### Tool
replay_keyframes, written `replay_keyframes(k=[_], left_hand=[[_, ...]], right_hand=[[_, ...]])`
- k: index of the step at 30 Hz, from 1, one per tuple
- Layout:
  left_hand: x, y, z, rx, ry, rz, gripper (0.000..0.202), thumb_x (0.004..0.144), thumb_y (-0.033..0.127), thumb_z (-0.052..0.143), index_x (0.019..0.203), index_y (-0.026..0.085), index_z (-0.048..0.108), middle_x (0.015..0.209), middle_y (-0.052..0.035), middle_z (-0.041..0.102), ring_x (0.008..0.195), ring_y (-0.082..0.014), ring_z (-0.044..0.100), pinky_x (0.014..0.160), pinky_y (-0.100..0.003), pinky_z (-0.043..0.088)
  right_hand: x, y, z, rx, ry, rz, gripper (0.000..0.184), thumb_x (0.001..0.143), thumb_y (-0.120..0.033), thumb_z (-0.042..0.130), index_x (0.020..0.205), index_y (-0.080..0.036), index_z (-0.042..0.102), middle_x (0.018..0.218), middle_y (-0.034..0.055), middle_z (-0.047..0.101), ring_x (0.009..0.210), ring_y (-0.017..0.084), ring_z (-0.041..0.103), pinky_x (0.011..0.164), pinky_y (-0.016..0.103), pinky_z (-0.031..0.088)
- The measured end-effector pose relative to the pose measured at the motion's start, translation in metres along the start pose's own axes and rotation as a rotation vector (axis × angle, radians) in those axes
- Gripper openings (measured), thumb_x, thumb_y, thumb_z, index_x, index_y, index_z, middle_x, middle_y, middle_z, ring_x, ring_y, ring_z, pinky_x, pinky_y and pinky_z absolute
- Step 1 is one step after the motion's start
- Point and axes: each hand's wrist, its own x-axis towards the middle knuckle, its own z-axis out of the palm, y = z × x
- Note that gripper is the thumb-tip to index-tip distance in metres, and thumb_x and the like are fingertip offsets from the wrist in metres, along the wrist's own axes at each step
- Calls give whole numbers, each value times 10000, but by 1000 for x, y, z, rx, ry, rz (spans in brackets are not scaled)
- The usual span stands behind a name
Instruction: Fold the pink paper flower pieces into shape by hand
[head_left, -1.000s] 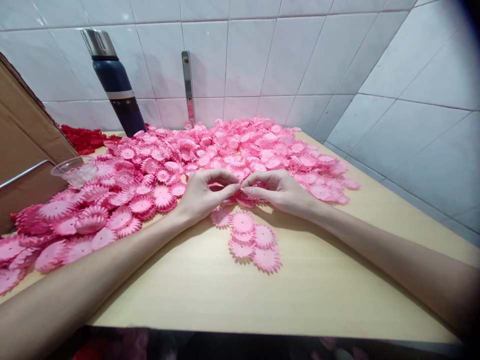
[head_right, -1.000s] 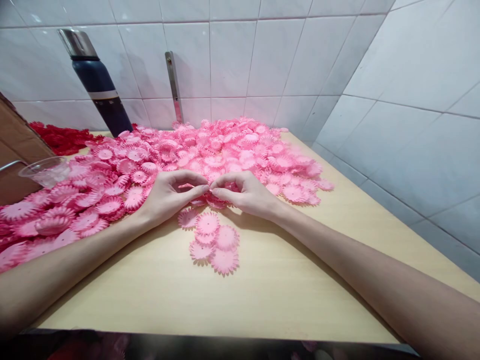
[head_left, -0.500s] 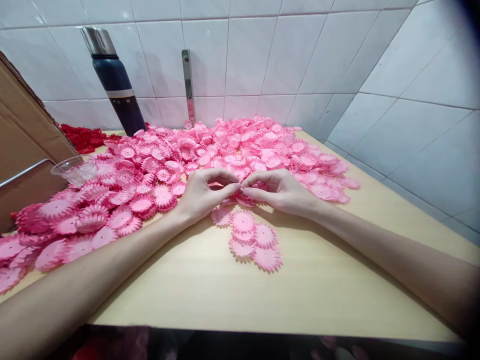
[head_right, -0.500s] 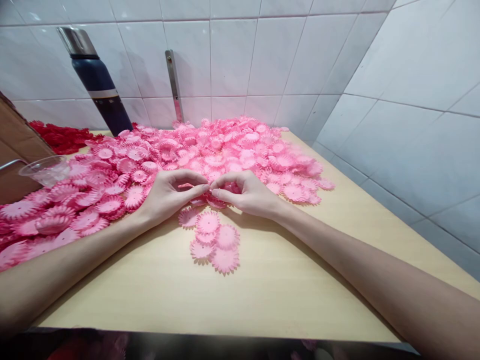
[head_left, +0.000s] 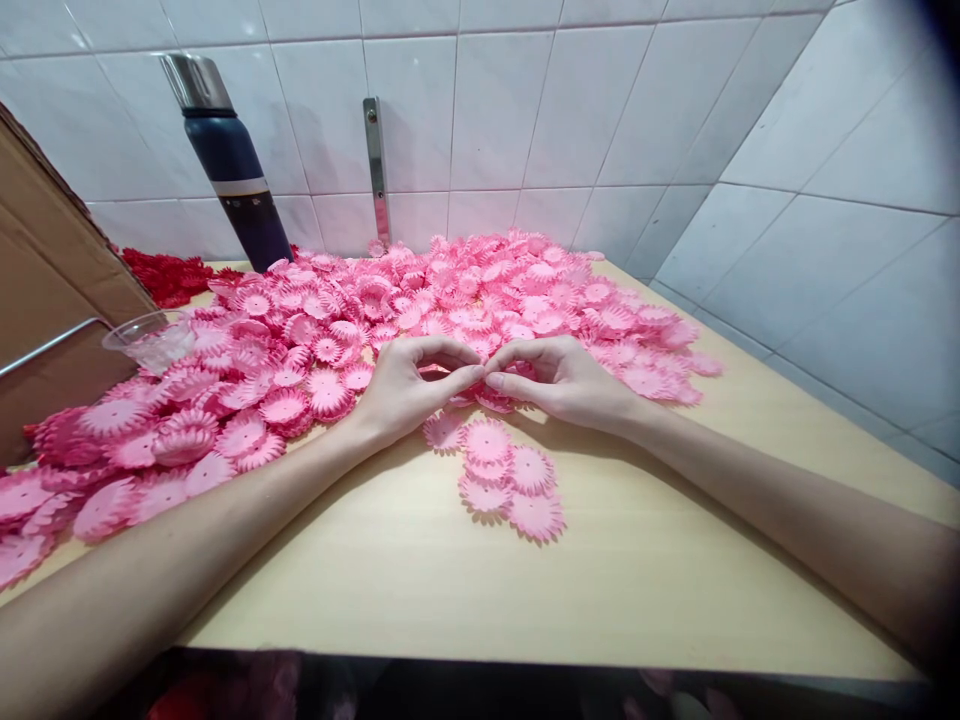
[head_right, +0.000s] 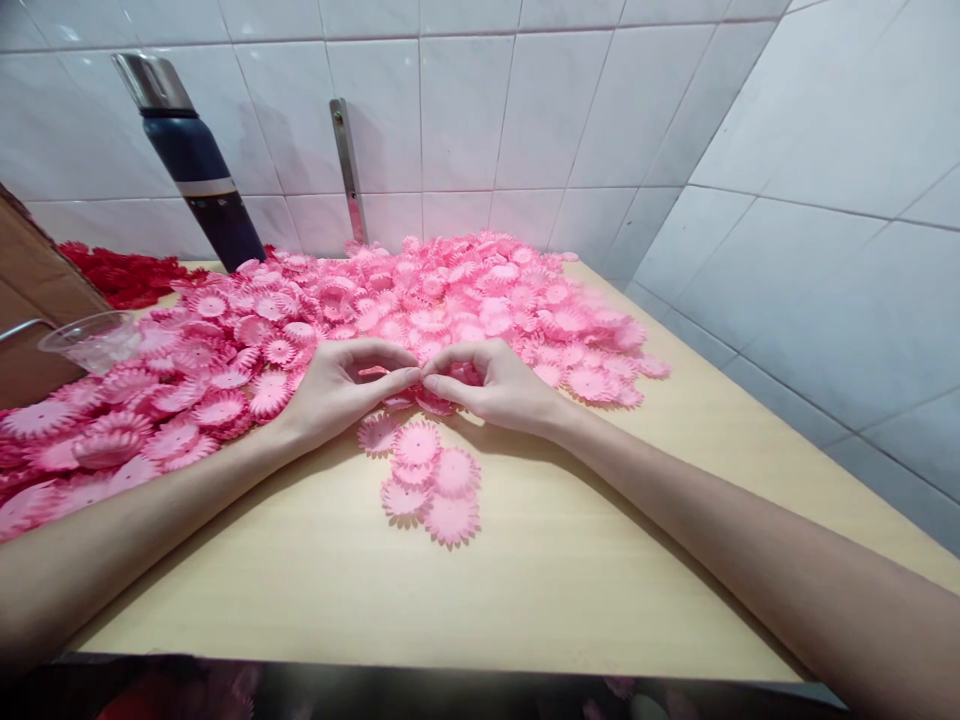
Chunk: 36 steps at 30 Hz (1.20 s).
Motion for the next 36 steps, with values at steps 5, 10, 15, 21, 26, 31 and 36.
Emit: replay_keyframes(k=[5,10,15,21,26,31,36], left_hand=[[0,2,0,1,-19,-14,161,732,256,731,807,114,727,815,-60,719,751,-152,673,744,-266,578],[1,2,0,6,-24,-7,144,736,240,725,807,115,727,807,-60,716,748,-149,671,719,-253,576],[0,0,-1,11,-21,-5,151,739,248,723,813,116,728,814,-64,716,753,-154,672,745,-273,579],[1,0,-1,9,-18,-18,153,731,249,727,812,120,734,824,-69,723,757,-162,680,741,-278,582],[1,1,-1,15,0,-48,150,725,249,731,805,123,736,810,-63,729,743,-158,688,709,-257,580],[2,2,-1,30,6,-59,173,735,270,727,823,121,739,823,-65,737,747,-157,691,704,-246,576],[2,2,-1,34,-1,-49,183,727,278,741,816,118,741,828,-68,737,759,-159,689,717,-248,572]], right_hand=[[-1,-2,0,-4,0,21,195,807,-345,671,871,-170,728,829,66,721,752,191,655,634,287,518],[-1,-1,1,13,-2,25,192,804,-353,671,842,-171,722,774,52,704,684,169,633,590,276,498],[0,0,0,15,-3,4,151,796,-316,671,834,-183,731,803,51,717,731,183,656,612,275,510],[-1,-1,1,-23,8,13,159,819,-300,641,867,-182,736,839,59,726,747,188,662,590,271,503],[-1,-1,1,-36,29,10,157,811,-298,646,855,-177,737,791,48,719,681,165,640,544,255,475],[-1,-1,1,-7,7,-6,170,824,-312,638,849,-175,736,751,35,711,635,142,618,545,248,473],[-1,-2,2,-5,15,28,175,814,-315,645,864,-175,737,801,54,725,686,172,642,559,268,482]])
